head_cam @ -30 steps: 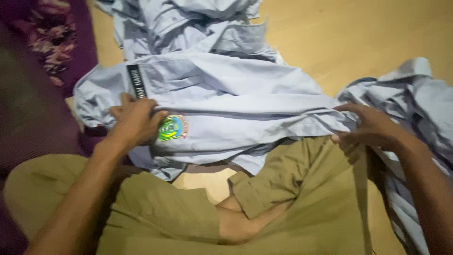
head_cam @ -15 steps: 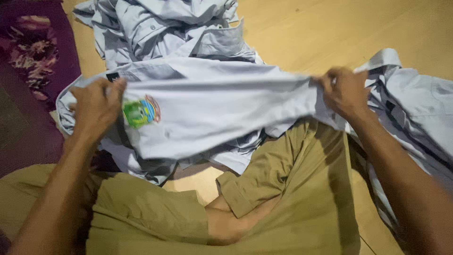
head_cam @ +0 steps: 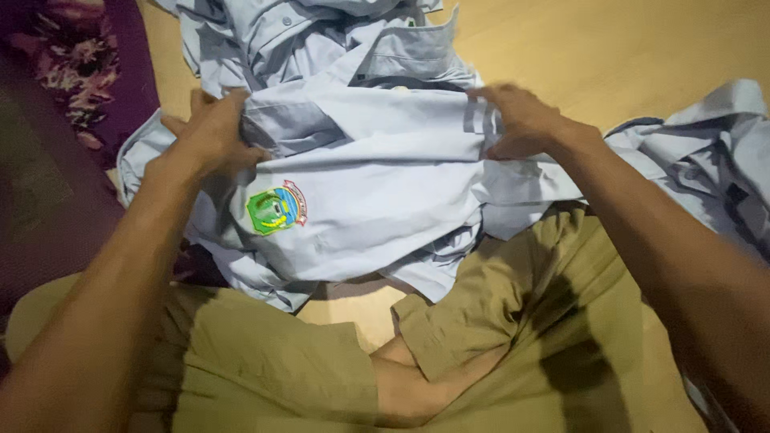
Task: The person buttons the front buttons of several light blue shirts while sitting on the floor, handling the shirts one at a time and smoothing them out.
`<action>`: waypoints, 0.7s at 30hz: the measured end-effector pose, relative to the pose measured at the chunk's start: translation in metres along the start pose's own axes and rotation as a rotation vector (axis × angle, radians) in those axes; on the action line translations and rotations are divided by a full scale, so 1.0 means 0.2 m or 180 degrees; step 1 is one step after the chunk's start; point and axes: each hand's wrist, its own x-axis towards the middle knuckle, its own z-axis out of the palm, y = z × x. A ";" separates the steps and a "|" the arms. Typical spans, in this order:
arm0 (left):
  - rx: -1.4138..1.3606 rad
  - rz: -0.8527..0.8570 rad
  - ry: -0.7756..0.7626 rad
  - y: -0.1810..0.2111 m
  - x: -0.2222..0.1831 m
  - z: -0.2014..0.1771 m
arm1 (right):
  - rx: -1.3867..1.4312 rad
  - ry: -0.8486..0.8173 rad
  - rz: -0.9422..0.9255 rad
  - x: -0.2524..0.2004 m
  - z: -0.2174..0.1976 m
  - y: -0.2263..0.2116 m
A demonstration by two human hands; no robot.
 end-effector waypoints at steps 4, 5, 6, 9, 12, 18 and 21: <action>0.1074 0.0736 0.0880 -0.14 -0.05 0.02 | -0.0438 -0.0188 0.0626 -0.13 -0.07 -0.08; 0.0849 0.0951 0.1035 -0.08 -0.14 -0.04 | 0.0004 0.0523 0.0201 -0.20 -0.07 -0.04; 0.0622 0.1164 0.1188 -0.02 -0.24 -0.11 | 0.0444 0.1242 -0.0216 -0.28 -0.08 0.00; 0.0325 0.0511 0.0587 0.14 -0.51 -0.01 | 0.0003 0.1409 0.0466 -0.57 0.12 0.09; 0.0251 0.0163 -0.0619 0.11 -0.68 0.37 | -0.0036 0.0309 0.1004 -0.75 0.31 -0.12; -0.0301 -0.0067 -0.1656 0.37 -0.76 0.01 | 0.0091 -0.0587 0.0825 -0.70 -0.22 -0.25; -0.1054 0.0051 -0.0385 0.43 -0.71 -0.25 | 0.0009 0.1141 0.0412 -0.48 -0.17 -0.06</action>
